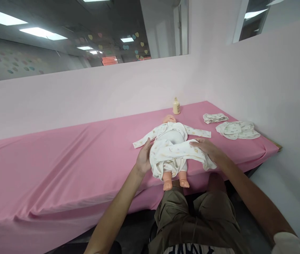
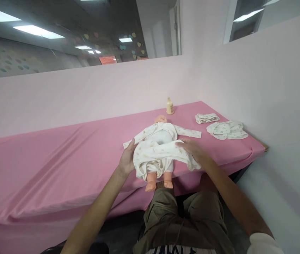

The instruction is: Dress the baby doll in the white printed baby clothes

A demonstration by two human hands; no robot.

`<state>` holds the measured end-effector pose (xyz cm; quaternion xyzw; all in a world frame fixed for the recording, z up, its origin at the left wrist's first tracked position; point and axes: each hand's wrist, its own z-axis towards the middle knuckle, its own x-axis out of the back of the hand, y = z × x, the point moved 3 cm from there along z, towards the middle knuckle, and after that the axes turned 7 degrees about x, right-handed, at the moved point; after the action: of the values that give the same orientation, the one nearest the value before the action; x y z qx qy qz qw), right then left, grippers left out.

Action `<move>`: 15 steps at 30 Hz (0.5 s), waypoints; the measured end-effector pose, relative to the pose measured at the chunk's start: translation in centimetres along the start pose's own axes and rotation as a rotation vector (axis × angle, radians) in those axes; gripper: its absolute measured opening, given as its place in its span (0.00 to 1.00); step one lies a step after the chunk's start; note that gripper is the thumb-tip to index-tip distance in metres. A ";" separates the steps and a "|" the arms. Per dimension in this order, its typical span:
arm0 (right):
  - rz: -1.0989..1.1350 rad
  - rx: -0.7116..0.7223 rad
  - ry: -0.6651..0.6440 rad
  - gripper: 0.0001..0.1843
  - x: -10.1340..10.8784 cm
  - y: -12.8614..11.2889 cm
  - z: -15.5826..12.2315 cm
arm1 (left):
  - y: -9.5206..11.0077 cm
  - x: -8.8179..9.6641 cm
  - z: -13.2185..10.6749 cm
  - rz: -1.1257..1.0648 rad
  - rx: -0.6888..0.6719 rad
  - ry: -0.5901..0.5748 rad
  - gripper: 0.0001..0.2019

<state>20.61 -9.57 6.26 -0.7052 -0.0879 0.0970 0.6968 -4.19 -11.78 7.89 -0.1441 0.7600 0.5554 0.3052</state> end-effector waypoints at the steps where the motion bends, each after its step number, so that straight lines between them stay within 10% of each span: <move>1: -0.012 0.009 -0.034 0.14 0.0 0.0 0.5 | -0.2 -0.1 -0.1 -0.038 0.026 -0.019 0.20; 10: -0.247 0.123 -0.162 0.15 -0.8 -0.7 2.3 | -2.0 -0.2 -1.3 -0.115 0.381 -0.077 0.24; 15: -0.592 0.336 -0.098 0.16 -2.4 -2.4 1.6 | -1.3 0.5 -1.3 0.015 0.290 -0.022 0.13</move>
<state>17.89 -8.59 8.72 -0.5188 -0.3050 -0.0625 0.7962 -4.24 -13.41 6.87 -0.0868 0.8299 0.4436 0.3271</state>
